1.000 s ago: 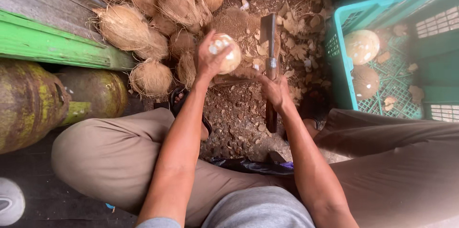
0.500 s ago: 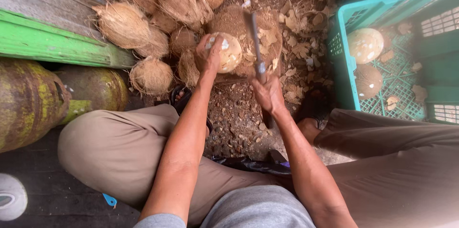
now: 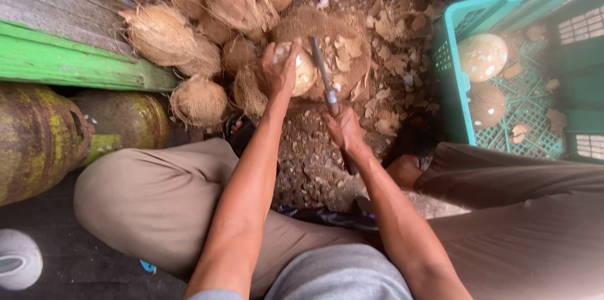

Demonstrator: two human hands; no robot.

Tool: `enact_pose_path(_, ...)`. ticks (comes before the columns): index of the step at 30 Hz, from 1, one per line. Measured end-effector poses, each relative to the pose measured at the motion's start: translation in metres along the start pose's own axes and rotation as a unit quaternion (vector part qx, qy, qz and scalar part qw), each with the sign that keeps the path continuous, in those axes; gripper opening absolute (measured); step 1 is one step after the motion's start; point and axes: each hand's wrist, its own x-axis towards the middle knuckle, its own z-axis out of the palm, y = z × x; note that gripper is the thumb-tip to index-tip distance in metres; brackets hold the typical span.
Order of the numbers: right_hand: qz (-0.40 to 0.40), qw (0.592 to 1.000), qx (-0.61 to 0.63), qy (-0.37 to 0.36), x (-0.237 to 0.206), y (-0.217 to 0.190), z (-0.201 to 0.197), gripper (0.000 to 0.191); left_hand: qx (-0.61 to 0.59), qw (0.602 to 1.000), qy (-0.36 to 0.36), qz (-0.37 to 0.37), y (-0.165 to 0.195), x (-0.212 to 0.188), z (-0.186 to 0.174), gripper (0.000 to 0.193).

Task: The person sits on a low stool and uses a machete to chop the outer husk off coconuts, striking the husk and tearing strips away by hand. Husked coconuts are placed into a green plastic crate beside them, with unhusked coconuts taken from a pile.

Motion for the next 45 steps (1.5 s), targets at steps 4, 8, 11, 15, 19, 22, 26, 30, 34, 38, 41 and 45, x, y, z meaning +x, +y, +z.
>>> enact_pose_path(4,0.072,0.977,0.158,-0.124,-0.008,-0.004,-0.023,0.023,-0.061,0.995,-0.073,0.006,-0.007,0.000,0.005,0.072)
enact_pose_path(8,0.058,0.949,0.251,-0.181,-0.004,-0.008,-0.039,0.016,-0.116,0.986,-0.065,0.105,-0.021,0.011,0.012,0.073)
enact_pose_path(11,0.113,0.923,0.306,-0.204,-0.009,-0.005,-0.049,0.027,-0.123,0.978,-0.083,0.144,-0.029,0.011,0.009,0.080)
enact_pose_path(15,0.206,0.833,0.433,-0.275,-0.022,-0.005,-0.067,0.021,-0.182,0.956,-0.163,0.161,-0.020,0.004,-0.008,0.087)
enact_pose_path(19,0.115,0.944,0.284,-0.124,-0.029,-0.027,-0.065,0.023,-0.106,0.979,-0.145,0.096,0.003,-0.006,-0.024,0.096)
enact_pose_path(22,0.026,0.953,0.294,-0.066,-0.027,-0.043,-0.060,0.031,-0.163,0.971,-0.174,-0.006,0.010,-0.013,-0.029,0.090)
enact_pose_path(26,-0.036,0.957,0.289,-0.005,-0.023,-0.042,-0.062,0.035,-0.137,0.967,-0.120,0.177,0.000,-0.013,-0.023,0.092)
enact_pose_path(30,-0.078,0.983,0.161,0.037,-0.021,-0.027,-0.049,0.040,-0.156,0.957,-0.087,0.227,-0.016,-0.006,-0.005,0.080)
enact_pose_path(34,0.027,0.969,0.241,-0.034,-0.019,-0.022,-0.024,0.033,-0.123,0.982,-0.023,0.142,-0.021,0.002,0.013,0.050)
enact_pose_path(38,-0.009,0.977,0.208,-0.056,-0.020,-0.022,-0.025,0.033,-0.173,0.956,0.011,0.238,-0.025,0.002,0.016,0.050)
enact_pose_path(41,-0.080,0.974,0.211,0.001,-0.015,-0.021,-0.029,0.032,-0.119,0.965,0.011,0.233,-0.027,0.001,0.013,0.049)
enact_pose_path(45,-0.063,0.975,0.194,0.085,-0.006,-0.015,-0.019,0.048,-0.099,0.974,0.006,0.205,-0.029,-0.003,0.012,0.048)
